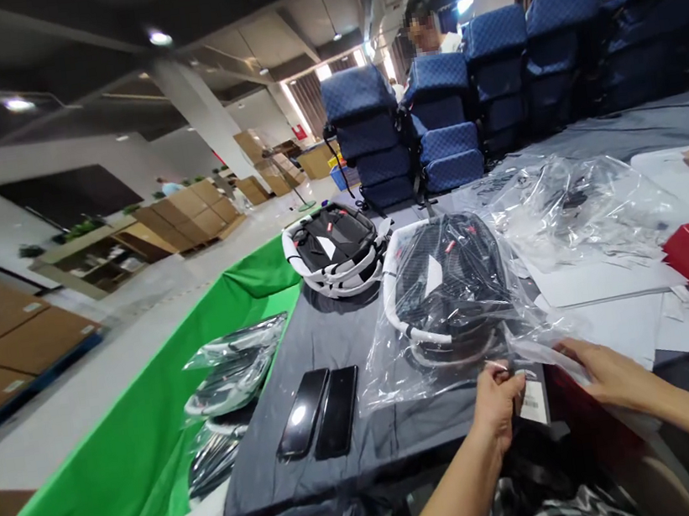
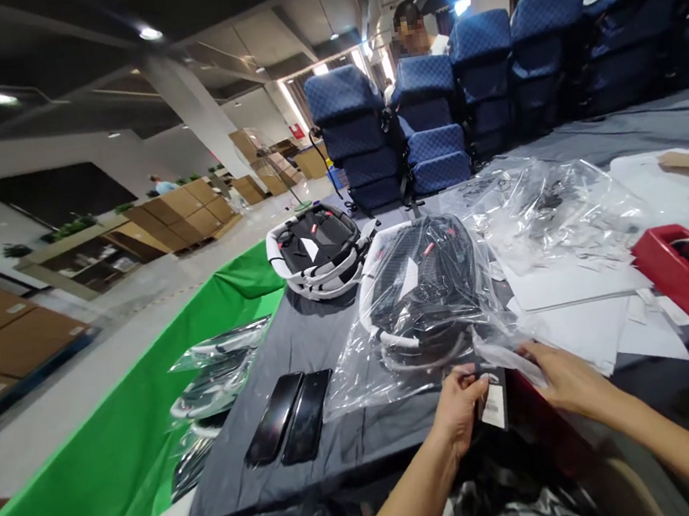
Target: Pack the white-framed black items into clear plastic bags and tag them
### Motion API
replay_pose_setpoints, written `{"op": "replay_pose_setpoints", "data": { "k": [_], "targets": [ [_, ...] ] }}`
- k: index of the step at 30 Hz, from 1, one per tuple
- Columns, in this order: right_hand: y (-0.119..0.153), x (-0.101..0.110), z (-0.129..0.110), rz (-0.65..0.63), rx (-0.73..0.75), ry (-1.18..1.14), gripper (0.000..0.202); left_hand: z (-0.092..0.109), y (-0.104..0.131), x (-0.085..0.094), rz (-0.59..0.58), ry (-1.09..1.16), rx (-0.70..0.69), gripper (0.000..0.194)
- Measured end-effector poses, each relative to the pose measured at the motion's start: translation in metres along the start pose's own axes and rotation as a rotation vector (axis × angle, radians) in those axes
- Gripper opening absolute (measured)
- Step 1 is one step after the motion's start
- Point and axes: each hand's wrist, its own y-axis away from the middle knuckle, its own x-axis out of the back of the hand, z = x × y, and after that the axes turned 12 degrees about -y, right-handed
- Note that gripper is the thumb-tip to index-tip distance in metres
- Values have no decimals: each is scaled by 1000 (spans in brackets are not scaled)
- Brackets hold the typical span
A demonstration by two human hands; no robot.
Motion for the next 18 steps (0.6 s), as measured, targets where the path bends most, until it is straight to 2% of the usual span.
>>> {"op": "replay_pose_setpoints", "data": {
  "k": [2, 4, 7, 9, 11, 13, 16, 18],
  "targets": [
    [9, -11, 1, 128, -38, 194, 62, 2, 1, 0, -5, -26, 2, 73],
    [15, -17, 1, 187, -28, 343, 57, 8, 3, 2, -45, -53, 18, 71],
    [18, -14, 4, 213, -23, 337, 45, 20, 6, 12, -27, -113, -17, 68],
    [18, -9, 8, 165, -1, 174, 34, 27, 8, 20, -10, -144, -42, 64],
    [17, -8, 10, 81, 55, 2, 31, 32, 10, 25, -64, -129, -13, 63],
    [16, -13, 9, -51, 95, -230, 40, 34, 12, 25, -149, -74, 49, 63],
    [19, -31, 9, -260, 26, -721, 54, 32, 15, 17, -200, -3, 30, 62],
    [26, -44, 15, -250, -89, -927, 67, 28, 16, 11, -209, 2, -8, 61]
  ]
}}
